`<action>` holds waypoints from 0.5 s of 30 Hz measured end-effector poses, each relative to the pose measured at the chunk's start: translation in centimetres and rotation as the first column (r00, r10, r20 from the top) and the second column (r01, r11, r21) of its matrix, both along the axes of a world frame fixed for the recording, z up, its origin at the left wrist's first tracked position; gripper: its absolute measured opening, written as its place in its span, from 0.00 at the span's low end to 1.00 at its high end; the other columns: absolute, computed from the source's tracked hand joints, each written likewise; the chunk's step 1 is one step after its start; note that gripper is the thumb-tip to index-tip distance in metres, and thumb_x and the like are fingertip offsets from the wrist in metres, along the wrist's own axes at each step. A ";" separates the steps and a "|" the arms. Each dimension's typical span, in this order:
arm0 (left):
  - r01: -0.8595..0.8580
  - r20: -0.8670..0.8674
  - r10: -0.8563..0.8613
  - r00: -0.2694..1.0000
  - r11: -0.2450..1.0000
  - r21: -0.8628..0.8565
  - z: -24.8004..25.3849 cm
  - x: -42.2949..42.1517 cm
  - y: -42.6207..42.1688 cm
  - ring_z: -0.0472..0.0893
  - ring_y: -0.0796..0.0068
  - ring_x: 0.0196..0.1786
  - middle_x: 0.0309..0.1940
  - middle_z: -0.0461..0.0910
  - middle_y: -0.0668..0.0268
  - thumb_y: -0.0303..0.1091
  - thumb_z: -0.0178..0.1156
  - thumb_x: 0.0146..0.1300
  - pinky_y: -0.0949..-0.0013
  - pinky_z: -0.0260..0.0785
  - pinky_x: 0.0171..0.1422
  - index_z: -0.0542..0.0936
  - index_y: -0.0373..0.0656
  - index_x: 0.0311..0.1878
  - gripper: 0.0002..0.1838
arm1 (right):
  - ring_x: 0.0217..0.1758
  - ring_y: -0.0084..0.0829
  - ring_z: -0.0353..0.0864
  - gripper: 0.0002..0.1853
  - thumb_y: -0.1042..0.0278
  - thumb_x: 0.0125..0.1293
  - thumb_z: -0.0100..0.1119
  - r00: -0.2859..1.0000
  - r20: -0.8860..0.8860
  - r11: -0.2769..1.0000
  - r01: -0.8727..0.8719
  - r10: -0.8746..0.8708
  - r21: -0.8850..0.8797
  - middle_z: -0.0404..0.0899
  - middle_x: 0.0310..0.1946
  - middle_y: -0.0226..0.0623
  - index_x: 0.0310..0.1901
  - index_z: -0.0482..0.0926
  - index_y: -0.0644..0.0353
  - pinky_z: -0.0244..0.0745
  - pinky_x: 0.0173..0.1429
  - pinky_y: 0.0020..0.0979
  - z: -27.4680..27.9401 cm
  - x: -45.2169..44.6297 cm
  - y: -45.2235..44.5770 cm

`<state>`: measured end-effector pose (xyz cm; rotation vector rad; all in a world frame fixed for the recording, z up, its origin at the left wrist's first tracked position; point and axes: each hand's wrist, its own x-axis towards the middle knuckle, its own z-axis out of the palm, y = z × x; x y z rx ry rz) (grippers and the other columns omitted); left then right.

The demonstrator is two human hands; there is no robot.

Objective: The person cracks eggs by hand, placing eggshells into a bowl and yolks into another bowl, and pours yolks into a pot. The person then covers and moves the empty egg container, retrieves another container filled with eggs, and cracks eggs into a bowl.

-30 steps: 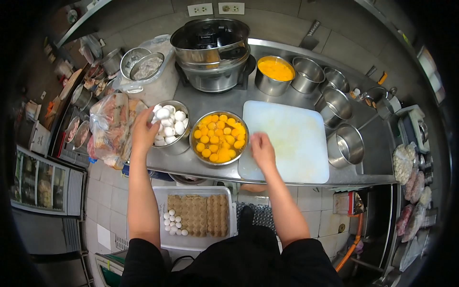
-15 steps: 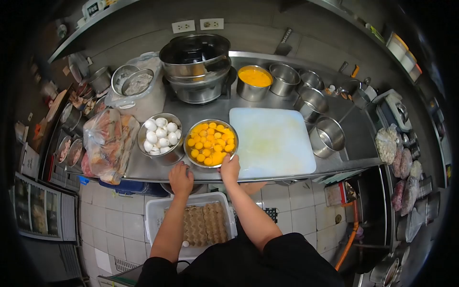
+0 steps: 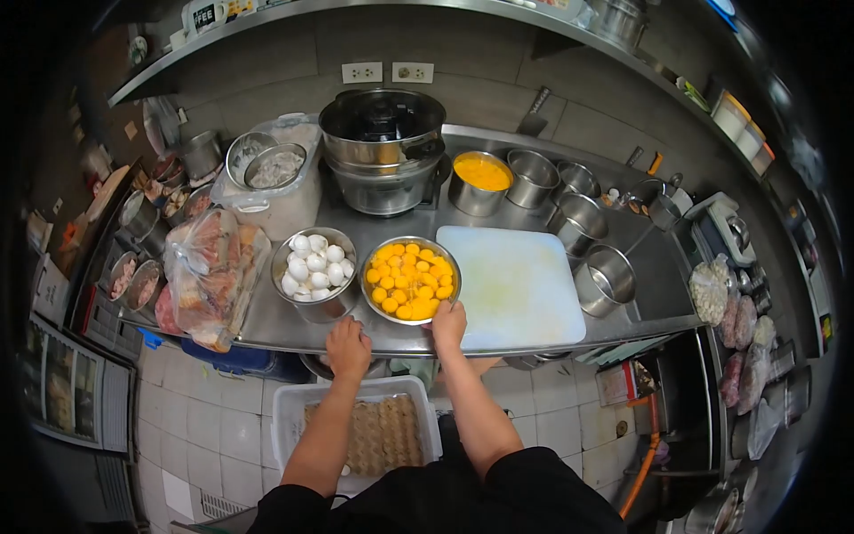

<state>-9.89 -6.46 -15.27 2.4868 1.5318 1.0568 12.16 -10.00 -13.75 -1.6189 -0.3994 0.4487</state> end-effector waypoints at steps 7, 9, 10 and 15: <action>-0.009 0.003 0.009 1.000 1.000 0.011 -0.6 0.4 0.3 0.74 0.61 0.62 0.56 0.78 0.64 0.32 0.60 0.54 0.53 0.64 0.63 0.79 0.47 0.44 0.13 | 0.28 0.37 0.84 0.14 0.64 0.73 0.46 0.986 -0.042 0.987 -0.160 0.159 -0.020 0.80 0.34 0.46 0.43 0.74 0.70 0.86 0.25 0.36 6.9 6.8 -0.8; -0.002 0.007 0.002 1.000 1.000 0.012 -0.2 0.6 0.2 0.75 0.60 0.61 0.55 0.79 0.64 0.31 0.60 0.54 0.53 0.64 0.63 0.79 0.47 0.44 0.13 | 0.28 0.37 0.85 0.15 0.64 0.73 0.46 0.986 -0.039 0.987 -0.161 0.160 -0.010 0.81 0.34 0.46 0.43 0.74 0.70 0.86 0.25 0.36 9.0 9.3 -1.3; -0.013 -0.005 0.013 1.000 1.000 0.003 -0.2 0.7 0.1 0.75 0.61 0.62 0.55 0.79 0.64 0.31 0.61 0.53 0.53 0.64 0.64 0.80 0.47 0.44 0.13 | 0.28 0.38 0.85 0.15 0.63 0.73 0.46 0.982 -0.046 0.983 -0.182 0.182 -0.007 0.81 0.35 0.47 0.44 0.74 0.70 0.86 0.25 0.35 9.8 10.8 -1.5; -0.006 -0.015 0.006 1.000 0.999 -0.037 0.1 0.8 -0.1 0.74 0.61 0.63 0.56 0.78 0.64 0.30 0.61 0.53 0.54 0.64 0.64 0.80 0.48 0.45 0.14 | 0.27 0.40 0.86 0.17 0.64 0.73 0.45 0.980 -0.073 0.982 -0.185 0.184 -0.018 0.82 0.35 0.49 0.48 0.72 0.72 0.87 0.26 0.36 14.2 18.1 -2.6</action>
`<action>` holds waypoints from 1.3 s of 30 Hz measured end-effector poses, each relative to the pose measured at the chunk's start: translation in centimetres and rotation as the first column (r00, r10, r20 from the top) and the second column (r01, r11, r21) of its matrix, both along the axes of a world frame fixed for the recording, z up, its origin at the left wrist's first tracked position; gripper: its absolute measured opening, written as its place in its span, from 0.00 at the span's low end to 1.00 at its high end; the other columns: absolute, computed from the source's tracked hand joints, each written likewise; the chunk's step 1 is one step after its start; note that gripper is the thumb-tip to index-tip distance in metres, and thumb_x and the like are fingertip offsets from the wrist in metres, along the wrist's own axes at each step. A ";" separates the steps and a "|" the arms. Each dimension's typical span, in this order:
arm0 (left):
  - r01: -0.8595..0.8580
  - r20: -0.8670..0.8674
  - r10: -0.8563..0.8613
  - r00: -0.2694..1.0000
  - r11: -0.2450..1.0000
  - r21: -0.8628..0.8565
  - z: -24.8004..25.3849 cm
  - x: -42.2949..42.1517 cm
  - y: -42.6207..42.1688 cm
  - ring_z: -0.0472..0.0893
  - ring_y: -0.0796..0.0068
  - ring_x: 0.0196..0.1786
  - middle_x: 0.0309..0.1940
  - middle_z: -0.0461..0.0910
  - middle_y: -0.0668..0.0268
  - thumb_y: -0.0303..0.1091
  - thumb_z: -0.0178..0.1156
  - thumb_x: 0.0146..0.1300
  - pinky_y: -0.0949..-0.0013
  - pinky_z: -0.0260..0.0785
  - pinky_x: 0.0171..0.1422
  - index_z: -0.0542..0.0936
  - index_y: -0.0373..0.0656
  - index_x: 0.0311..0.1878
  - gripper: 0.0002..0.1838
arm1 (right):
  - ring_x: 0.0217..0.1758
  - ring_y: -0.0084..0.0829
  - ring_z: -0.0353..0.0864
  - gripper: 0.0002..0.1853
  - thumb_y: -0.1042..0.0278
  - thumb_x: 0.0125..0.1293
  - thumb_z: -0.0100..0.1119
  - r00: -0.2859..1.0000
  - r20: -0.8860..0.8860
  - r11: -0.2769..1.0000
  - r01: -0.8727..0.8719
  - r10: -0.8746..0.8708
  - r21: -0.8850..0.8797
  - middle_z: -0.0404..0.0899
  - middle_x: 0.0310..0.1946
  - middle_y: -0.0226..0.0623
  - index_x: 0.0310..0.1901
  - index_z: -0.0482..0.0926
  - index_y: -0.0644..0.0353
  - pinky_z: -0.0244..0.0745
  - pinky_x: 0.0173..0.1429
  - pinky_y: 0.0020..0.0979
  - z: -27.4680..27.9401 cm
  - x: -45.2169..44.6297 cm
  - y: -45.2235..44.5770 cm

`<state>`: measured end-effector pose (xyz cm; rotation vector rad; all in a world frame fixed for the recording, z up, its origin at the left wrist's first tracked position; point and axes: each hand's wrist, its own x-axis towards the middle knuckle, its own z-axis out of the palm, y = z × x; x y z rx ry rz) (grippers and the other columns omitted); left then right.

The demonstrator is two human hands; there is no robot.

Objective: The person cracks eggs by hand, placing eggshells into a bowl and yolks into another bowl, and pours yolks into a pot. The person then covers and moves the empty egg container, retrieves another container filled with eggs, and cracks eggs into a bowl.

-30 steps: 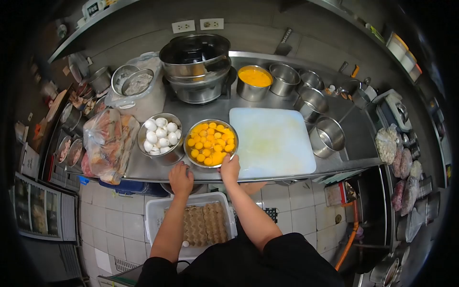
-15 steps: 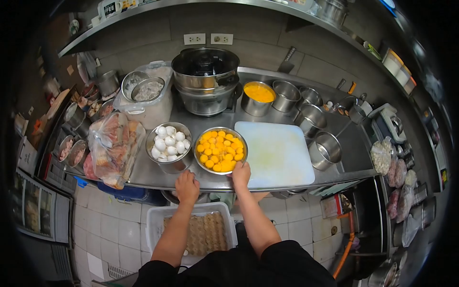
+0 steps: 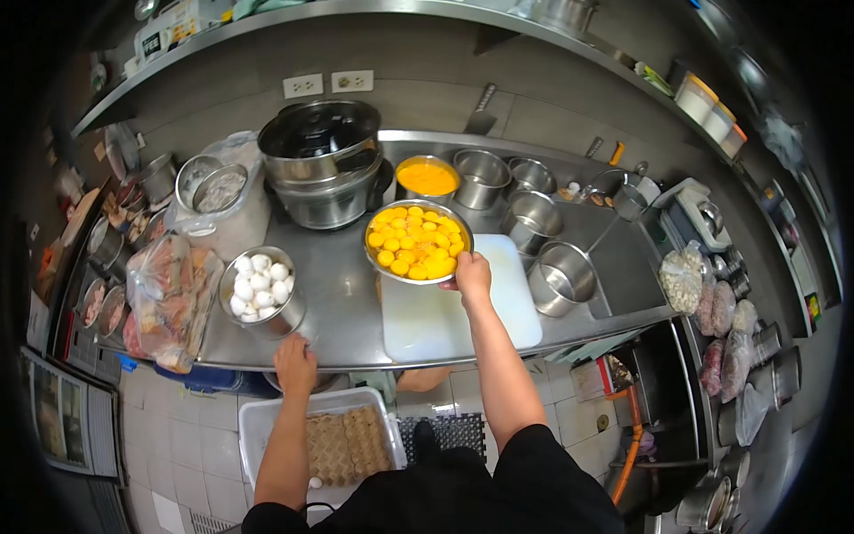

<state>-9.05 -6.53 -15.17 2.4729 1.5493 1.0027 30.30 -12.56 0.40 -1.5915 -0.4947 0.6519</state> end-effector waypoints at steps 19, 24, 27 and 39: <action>-0.048 -0.049 0.043 0.998 0.993 -0.105 2.0 2.2 -0.4 0.73 0.57 0.63 0.56 0.77 0.63 0.26 0.61 0.52 0.54 0.61 0.66 0.77 0.48 0.43 0.14 | 0.20 0.43 0.86 0.16 0.63 0.73 0.45 0.958 0.093 0.961 0.263 -0.271 0.088 0.83 0.28 0.54 0.44 0.71 0.73 0.83 0.20 0.37 1.4 30.6 5.3; -0.062 -0.061 0.056 0.997 0.993 -0.096 2.1 2.6 -0.1 0.74 0.57 0.62 0.55 0.77 0.63 0.26 0.61 0.53 0.54 0.61 0.66 0.78 0.47 0.43 0.13 | 0.19 0.43 0.85 0.16 0.63 0.73 0.45 0.941 0.122 0.947 0.305 -0.316 0.103 0.82 0.27 0.54 0.44 0.71 0.73 0.84 0.20 0.37 0.9 35.1 8.9; -0.065 -0.080 0.057 0.995 0.994 -0.093 2.3 2.9 0.0 0.74 0.56 0.62 0.55 0.77 0.62 0.26 0.60 0.54 0.54 0.61 0.65 0.78 0.47 0.43 0.12 | 0.19 0.41 0.85 0.16 0.63 0.74 0.44 0.939 0.143 0.949 0.306 -0.314 0.074 0.83 0.27 0.53 0.46 0.70 0.72 0.83 0.20 0.37 0.7 36.7 10.7; -0.088 -0.086 0.079 0.993 0.990 -0.111 2.5 3.6 0.5 0.73 0.54 0.62 0.57 0.77 0.60 0.27 0.59 0.56 0.53 0.60 0.68 0.78 0.47 0.43 0.11 | 0.25 0.45 0.87 0.18 0.62 0.70 0.47 0.824 0.418 0.896 0.441 -0.382 -0.051 0.84 0.33 0.57 0.43 0.77 0.74 0.84 0.26 0.41 -3.5 45.3 16.6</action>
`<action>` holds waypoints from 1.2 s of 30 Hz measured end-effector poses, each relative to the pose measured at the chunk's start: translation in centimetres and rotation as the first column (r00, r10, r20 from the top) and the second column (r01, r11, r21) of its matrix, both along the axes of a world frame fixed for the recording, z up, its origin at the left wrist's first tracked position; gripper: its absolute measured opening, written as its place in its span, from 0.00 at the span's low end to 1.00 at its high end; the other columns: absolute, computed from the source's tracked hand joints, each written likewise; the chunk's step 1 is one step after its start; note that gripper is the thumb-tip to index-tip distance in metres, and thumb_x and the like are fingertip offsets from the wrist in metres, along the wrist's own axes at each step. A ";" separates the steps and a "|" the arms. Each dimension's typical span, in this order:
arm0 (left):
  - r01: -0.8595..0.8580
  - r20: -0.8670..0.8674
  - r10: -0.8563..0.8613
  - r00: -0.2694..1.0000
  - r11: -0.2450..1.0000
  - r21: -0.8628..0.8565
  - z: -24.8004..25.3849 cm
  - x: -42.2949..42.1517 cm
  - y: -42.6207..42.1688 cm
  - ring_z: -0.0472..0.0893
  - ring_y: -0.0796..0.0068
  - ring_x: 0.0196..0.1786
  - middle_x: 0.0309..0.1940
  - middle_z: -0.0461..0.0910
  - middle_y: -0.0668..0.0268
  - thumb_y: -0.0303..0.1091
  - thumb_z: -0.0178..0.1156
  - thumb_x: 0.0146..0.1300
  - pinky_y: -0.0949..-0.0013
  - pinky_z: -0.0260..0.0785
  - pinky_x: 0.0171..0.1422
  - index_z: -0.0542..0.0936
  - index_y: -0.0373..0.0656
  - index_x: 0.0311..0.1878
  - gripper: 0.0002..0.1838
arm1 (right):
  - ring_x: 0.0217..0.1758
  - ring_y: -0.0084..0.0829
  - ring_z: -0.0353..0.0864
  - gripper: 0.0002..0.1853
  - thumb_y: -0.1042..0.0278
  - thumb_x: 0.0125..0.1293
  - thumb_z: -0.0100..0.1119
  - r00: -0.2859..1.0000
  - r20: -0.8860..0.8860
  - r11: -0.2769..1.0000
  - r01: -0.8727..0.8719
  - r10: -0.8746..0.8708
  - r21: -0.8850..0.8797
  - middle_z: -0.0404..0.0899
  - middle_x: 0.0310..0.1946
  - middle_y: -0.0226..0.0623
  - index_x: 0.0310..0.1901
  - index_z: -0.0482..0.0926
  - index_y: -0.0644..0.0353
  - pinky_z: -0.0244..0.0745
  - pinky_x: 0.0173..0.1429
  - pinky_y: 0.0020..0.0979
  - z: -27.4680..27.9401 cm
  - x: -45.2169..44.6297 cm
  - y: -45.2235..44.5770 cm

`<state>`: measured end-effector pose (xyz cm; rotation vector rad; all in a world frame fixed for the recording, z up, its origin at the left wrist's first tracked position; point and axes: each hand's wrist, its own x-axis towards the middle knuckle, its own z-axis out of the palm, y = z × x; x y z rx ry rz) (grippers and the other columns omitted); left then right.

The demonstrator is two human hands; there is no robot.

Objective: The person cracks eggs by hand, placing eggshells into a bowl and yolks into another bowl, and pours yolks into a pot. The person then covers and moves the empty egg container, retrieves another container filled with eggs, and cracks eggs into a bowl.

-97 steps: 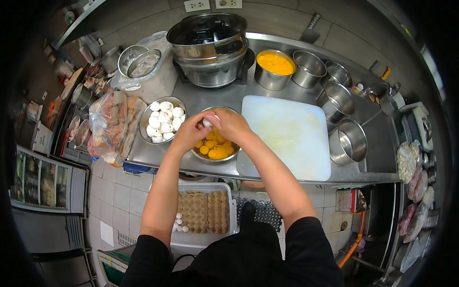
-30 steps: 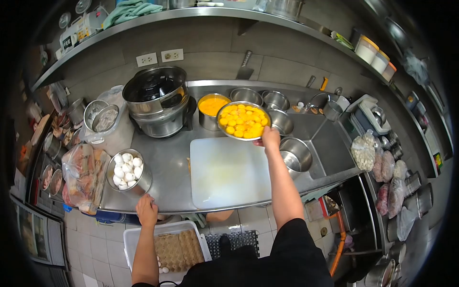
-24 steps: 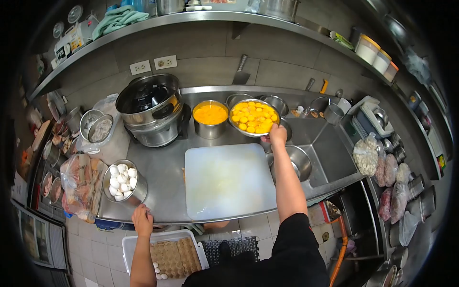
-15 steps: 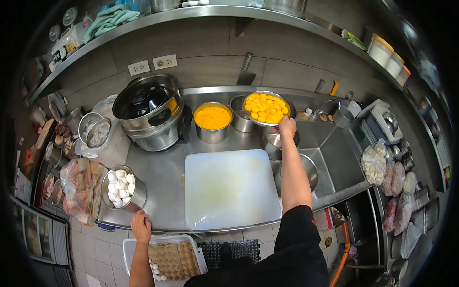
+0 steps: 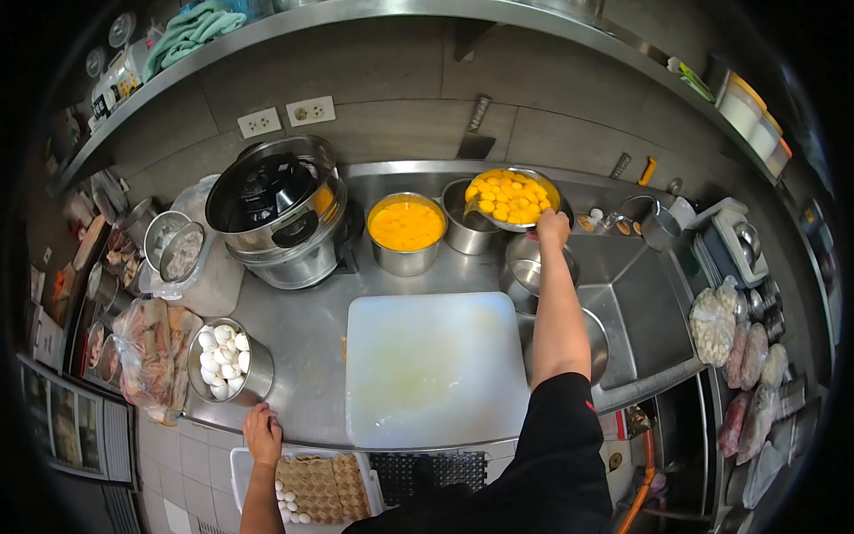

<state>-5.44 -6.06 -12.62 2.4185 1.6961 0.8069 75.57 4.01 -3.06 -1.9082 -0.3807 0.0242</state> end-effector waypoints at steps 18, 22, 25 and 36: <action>-0.021 -0.031 0.020 0.999 1.000 -0.013 -0.5 0.1 0.1 0.73 0.54 0.63 0.57 0.77 0.61 0.27 0.59 0.56 0.52 0.60 0.67 0.79 0.47 0.43 0.11 | 0.30 0.48 0.88 0.21 0.57 0.68 0.49 1.000 0.024 0.990 0.018 -0.015 -0.142 0.85 0.33 0.58 0.43 0.82 0.69 0.83 0.42 0.42 5.1 -2.7 -2.0; -0.018 -0.049 0.018 0.999 1.000 -0.016 -0.5 0.0 0.2 0.73 0.54 0.63 0.57 0.76 0.61 0.27 0.59 0.56 0.52 0.60 0.68 0.78 0.46 0.44 0.11 | 0.37 0.52 0.88 0.23 0.55 0.66 0.48 0.982 0.179 0.972 0.099 -0.061 -0.212 0.85 0.37 0.61 0.44 0.82 0.70 0.80 0.50 0.46 2.8 0.2 -0.8; -0.016 -0.051 0.015 0.999 1.000 -0.013 -0.5 0.1 0.2 0.73 0.54 0.63 0.57 0.76 0.61 0.27 0.59 0.57 0.52 0.60 0.68 0.78 0.46 0.44 0.11 | 0.42 0.54 0.87 0.24 0.55 0.66 0.47 0.984 0.163 0.972 0.112 -0.078 -0.209 0.84 0.40 0.62 0.44 0.82 0.70 0.77 0.55 0.47 2.3 0.8 -0.2; -0.021 -0.035 0.020 0.999 1.000 -0.017 -0.3 0.2 0.2 0.73 0.54 0.63 0.56 0.77 0.62 0.27 0.58 0.57 0.53 0.60 0.67 0.78 0.46 0.43 0.10 | 0.47 0.54 0.86 0.23 0.53 0.67 0.50 0.990 0.118 0.964 0.099 -0.072 -0.247 0.84 0.43 0.61 0.47 0.82 0.69 0.77 0.56 0.47 4.9 -1.8 -0.8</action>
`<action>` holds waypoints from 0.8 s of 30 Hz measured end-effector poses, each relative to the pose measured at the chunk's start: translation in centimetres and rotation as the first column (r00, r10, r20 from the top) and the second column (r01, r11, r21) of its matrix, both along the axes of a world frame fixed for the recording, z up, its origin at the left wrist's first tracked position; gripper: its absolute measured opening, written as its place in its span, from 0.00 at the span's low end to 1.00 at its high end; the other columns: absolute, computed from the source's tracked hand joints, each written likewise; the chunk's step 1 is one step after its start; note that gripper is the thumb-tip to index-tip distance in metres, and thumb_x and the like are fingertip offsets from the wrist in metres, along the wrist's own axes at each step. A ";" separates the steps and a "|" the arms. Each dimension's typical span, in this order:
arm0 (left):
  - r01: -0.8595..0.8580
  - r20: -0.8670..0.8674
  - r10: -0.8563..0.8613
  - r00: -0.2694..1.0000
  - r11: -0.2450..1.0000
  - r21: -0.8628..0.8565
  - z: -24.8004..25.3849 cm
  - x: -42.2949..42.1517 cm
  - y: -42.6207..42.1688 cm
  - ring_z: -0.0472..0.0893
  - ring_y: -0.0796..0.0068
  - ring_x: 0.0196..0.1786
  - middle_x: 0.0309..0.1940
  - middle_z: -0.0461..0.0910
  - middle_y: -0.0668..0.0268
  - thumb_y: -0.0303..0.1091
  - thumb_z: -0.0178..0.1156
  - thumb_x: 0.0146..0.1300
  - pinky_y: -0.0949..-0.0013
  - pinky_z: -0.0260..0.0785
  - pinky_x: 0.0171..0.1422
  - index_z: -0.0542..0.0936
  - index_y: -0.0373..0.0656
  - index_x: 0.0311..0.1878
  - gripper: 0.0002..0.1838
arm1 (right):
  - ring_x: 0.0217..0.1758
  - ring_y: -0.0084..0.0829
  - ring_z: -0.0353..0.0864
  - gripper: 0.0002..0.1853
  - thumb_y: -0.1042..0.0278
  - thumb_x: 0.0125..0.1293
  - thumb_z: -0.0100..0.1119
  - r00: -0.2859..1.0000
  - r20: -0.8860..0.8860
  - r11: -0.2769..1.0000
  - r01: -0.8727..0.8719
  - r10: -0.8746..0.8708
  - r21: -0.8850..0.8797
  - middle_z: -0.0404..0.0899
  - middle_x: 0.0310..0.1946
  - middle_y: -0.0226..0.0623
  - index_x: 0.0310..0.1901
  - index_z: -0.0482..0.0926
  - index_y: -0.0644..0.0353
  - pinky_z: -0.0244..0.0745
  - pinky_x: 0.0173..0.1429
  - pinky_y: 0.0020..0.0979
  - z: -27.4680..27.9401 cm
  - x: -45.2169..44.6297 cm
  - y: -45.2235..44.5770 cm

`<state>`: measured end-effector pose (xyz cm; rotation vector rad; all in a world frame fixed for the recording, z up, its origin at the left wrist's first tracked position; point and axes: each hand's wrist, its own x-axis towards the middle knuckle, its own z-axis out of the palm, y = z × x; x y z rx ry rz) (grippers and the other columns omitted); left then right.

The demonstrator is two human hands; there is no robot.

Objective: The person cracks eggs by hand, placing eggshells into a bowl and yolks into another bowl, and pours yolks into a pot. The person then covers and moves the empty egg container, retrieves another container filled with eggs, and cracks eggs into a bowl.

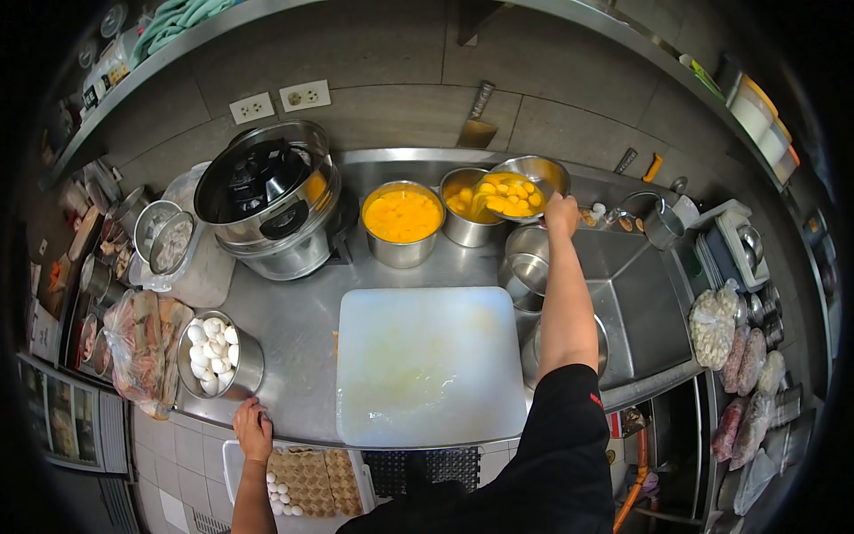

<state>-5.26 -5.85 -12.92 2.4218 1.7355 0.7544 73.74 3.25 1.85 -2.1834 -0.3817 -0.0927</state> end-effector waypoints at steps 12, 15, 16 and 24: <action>0.005 0.010 -0.005 1.000 1.000 0.016 0.1 0.0 0.0 0.74 0.54 0.62 0.56 0.77 0.61 0.26 0.58 0.56 0.54 0.60 0.67 0.78 0.47 0.43 0.11 | 0.43 0.53 0.87 0.22 0.55 0.68 0.51 0.996 0.092 0.999 0.020 -0.017 -0.037 0.85 0.41 0.59 0.47 0.81 0.68 0.77 0.55 0.48 1.1 -2.0 -0.2; 0.002 0.009 -0.002 1.000 1.000 0.015 0.0 -0.1 0.0 0.74 0.54 0.62 0.56 0.77 0.61 0.26 0.58 0.56 0.53 0.60 0.67 0.78 0.47 0.43 0.11 | 0.35 0.51 0.88 0.21 0.56 0.68 0.51 0.997 0.075 1.000 0.014 -0.012 -0.015 0.86 0.38 0.58 0.46 0.81 0.68 0.79 0.52 0.47 1.8 -3.0 -0.1; 0.004 0.011 -0.004 1.000 1.000 0.014 0.0 -0.1 0.0 0.74 0.54 0.62 0.56 0.77 0.61 0.26 0.58 0.56 0.53 0.60 0.67 0.78 0.47 0.43 0.11 | 0.31 0.50 0.88 0.20 0.56 0.68 0.51 0.995 0.099 1.000 0.017 -0.015 -0.016 0.86 0.36 0.57 0.45 0.81 0.68 0.80 0.50 0.47 1.8 -3.1 -0.1; 0.004 0.009 -0.004 1.000 1.000 0.016 0.1 -0.1 0.1 0.74 0.54 0.62 0.57 0.77 0.61 0.26 0.58 0.55 0.54 0.60 0.67 0.78 0.47 0.43 0.12 | 0.50 0.57 0.84 0.21 0.55 0.68 0.50 0.998 0.064 0.999 0.011 -0.008 -0.049 0.84 0.44 0.62 0.47 0.81 0.67 0.75 0.60 0.49 0.5 -1.0 1.1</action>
